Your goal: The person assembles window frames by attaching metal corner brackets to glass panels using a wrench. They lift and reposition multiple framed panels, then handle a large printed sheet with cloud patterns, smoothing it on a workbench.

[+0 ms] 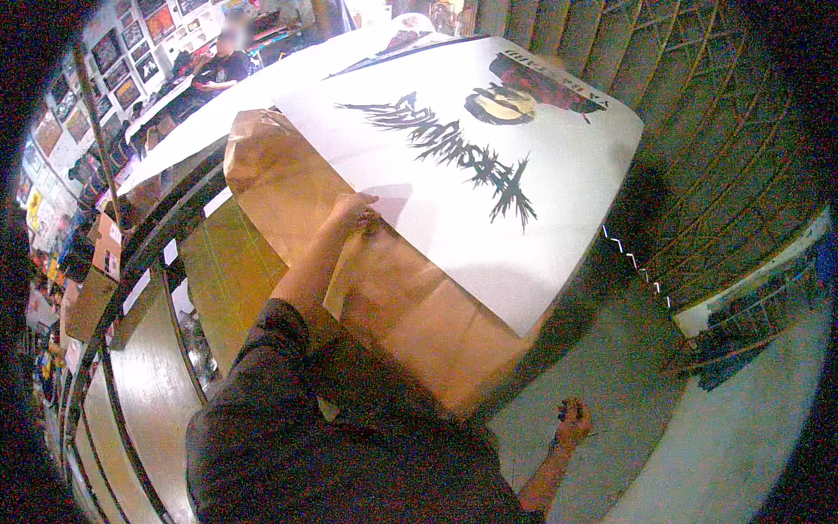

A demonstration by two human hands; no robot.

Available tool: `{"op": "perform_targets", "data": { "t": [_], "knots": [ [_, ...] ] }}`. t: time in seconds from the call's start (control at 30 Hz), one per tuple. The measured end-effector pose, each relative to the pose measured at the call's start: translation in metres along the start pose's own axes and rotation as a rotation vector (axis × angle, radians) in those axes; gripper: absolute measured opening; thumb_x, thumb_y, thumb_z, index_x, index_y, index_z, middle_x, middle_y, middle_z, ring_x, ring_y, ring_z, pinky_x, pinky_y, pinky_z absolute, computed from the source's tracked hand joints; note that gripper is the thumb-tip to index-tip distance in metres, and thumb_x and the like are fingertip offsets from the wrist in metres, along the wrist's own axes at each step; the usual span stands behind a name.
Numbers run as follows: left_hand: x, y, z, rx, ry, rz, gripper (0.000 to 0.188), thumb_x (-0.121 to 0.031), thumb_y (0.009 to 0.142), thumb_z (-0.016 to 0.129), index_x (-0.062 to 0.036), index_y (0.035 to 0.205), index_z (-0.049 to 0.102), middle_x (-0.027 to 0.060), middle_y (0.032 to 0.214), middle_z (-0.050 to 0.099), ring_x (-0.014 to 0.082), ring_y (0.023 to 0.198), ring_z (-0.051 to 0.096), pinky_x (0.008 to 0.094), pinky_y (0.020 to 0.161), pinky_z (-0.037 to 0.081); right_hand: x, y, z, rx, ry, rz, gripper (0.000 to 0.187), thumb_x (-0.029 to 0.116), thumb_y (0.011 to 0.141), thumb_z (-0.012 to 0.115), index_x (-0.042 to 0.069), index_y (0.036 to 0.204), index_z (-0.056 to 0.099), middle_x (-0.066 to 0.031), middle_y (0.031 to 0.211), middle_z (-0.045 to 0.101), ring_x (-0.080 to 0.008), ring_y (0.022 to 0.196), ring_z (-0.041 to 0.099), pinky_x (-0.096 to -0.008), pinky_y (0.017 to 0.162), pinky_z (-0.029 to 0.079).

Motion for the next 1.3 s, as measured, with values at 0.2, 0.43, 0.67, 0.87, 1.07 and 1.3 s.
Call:
{"op": "perform_targets", "data": {
  "t": [0.2, 0.43, 0.67, 0.87, 1.07, 1.3],
  "knots": [
    [-0.019, -0.002, -0.007, 0.029, 0.235, 0.242, 0.015, -0.011, 0.074, 0.062, 0.0011, 0.067, 0.058, 0.0083, 0.062, 0.057, 0.0159, 0.048, 0.053, 0.0281, 0.04, 0.04, -0.002, 0.023, 0.003, 0.034, -0.05, -0.065, 0.018, 0.018, 0.082, 0.056, 0.001, 0.089, 0.059, -0.0041, 0.076, 0.06, -0.0117, 0.063, 0.055, -0.0238, 0.055, 0.043],
    [-0.039, -0.048, -0.051, 0.018, 0.191, 0.373, 0.016, -0.018, 0.078, 0.059, -0.0036, 0.072, 0.06, 0.0037, 0.063, 0.057, 0.0105, 0.049, 0.047, 0.0235, 0.044, 0.038, 0.011, 0.049, -0.012, 0.053, -0.095, -0.117, 0.017, 0.017, 0.082, 0.056, 0.001, 0.087, 0.059, -0.0048, 0.076, 0.06, -0.0118, 0.066, 0.055, -0.0246, 0.058, 0.043],
    [0.007, -0.044, -0.108, -0.033, 0.059, 0.311, 0.012, -0.013, 0.08, 0.057, -0.003, 0.073, 0.057, 0.0023, 0.062, 0.053, 0.0094, 0.047, 0.047, 0.0198, 0.04, 0.037, -0.012, 0.068, -0.047, 0.027, -0.035, -0.088, 0.018, 0.016, 0.082, 0.056, 0.001, 0.09, 0.059, -0.0058, 0.078, 0.061, -0.0126, 0.066, 0.057, -0.0243, 0.058, 0.044],
    [0.046, -0.04, -0.115, -0.128, 0.094, 0.252, 0.014, -0.011, 0.08, 0.058, 0.0023, 0.083, 0.059, 0.006, 0.07, 0.058, 0.0117, 0.056, 0.055, 0.0223, 0.046, 0.044, 0.003, 0.086, -0.067, 0.179, -0.048, -0.119, 0.025, 0.021, 0.079, 0.06, 0.001, 0.094, 0.06, -0.0055, 0.079, 0.063, -0.0142, 0.07, 0.058, -0.0264, 0.063, 0.046],
    [0.034, -0.186, -0.115, -0.273, 0.201, 0.474, 0.021, -0.001, 0.076, 0.06, 0.0031, 0.096, 0.058, 0.0092, 0.078, 0.061, 0.0124, 0.06, 0.057, 0.0248, 0.054, 0.047, 0.011, 0.086, -0.065, 0.298, -0.143, -0.074, 0.021, 0.015, 0.077, 0.061, 0.0, 0.092, 0.06, -0.0051, 0.078, 0.061, -0.013, 0.065, 0.056, -0.0241, 0.054, 0.043],
    [0.096, -0.354, -0.177, -0.623, 0.468, 0.442, 0.032, 0.002, 0.069, 0.063, -0.0007, 0.101, 0.056, 0.0057, 0.077, 0.057, 0.0126, 0.064, 0.053, 0.0249, 0.058, 0.045, -0.051, 0.08, -0.028, 0.543, -0.326, -0.13, 0.028, 0.001, 0.071, 0.061, -0.002, 0.099, 0.058, -0.0069, 0.085, 0.059, -0.013, 0.071, 0.054, -0.0259, 0.063, 0.044]
  ]
}}
Point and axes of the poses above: each hand's wrist, its own y-axis towards the middle knuckle, its own z-axis out of the palm, x = y × z, the point moved 3 cm from there along y, towards the middle knuckle
